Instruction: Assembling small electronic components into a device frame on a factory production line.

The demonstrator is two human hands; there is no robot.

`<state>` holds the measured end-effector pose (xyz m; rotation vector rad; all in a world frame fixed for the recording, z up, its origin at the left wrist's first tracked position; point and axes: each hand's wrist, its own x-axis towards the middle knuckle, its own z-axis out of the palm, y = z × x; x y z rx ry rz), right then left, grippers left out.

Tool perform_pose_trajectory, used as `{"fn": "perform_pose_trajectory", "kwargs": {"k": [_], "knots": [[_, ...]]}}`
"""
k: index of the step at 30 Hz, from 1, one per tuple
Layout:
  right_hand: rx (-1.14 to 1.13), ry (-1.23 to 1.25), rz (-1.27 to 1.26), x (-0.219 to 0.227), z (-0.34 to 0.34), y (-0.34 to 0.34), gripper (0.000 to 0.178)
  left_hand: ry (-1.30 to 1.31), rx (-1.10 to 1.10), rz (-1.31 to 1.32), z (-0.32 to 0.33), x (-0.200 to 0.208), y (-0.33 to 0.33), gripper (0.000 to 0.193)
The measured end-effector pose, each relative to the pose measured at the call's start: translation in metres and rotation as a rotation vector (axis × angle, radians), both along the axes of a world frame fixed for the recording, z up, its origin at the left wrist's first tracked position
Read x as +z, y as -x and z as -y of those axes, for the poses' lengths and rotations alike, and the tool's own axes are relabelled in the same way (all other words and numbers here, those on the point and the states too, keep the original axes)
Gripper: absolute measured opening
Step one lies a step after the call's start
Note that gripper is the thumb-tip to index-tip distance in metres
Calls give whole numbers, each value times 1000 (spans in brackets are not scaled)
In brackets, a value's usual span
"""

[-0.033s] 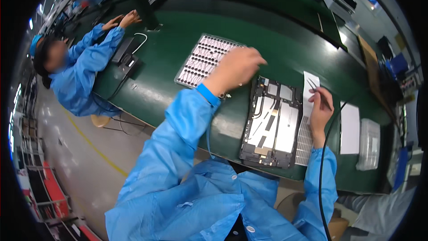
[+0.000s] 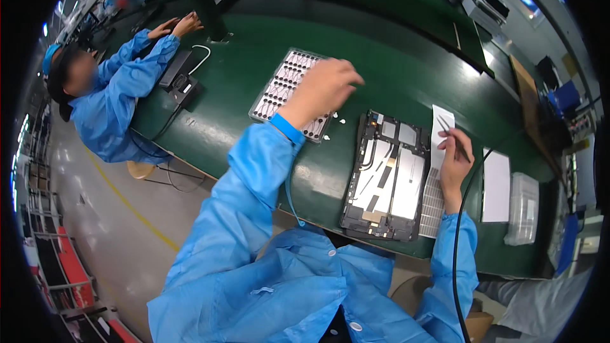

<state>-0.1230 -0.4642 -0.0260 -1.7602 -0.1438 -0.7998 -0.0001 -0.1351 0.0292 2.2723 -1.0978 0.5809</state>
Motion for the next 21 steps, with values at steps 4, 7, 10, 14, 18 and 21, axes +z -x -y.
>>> {"fn": "perform_pose_trajectory", "kwargs": {"k": [4,7,10,14,18,21], "knots": [[85,228,24,12,-14,3,16,-14,55,-25,-63,-27,-27,12],[85,214,-10,20,-23,-1,17,-14,-62,-135,-55,-32,-42,13],[140,245,-28,34,-45,-10,16,-144,-99,-209,-52,-22,-51,13],[326,295,-94,63,-94,-32,16,-94,-101,-233,-58,-30,-53,17],[434,246,-156,67,-134,-66,15,-103,-47,-235,-55,-31,-45,17],[416,185,-209,56,-158,-101,14,-84,-52,-225,-57,-31,-41,17]]}}
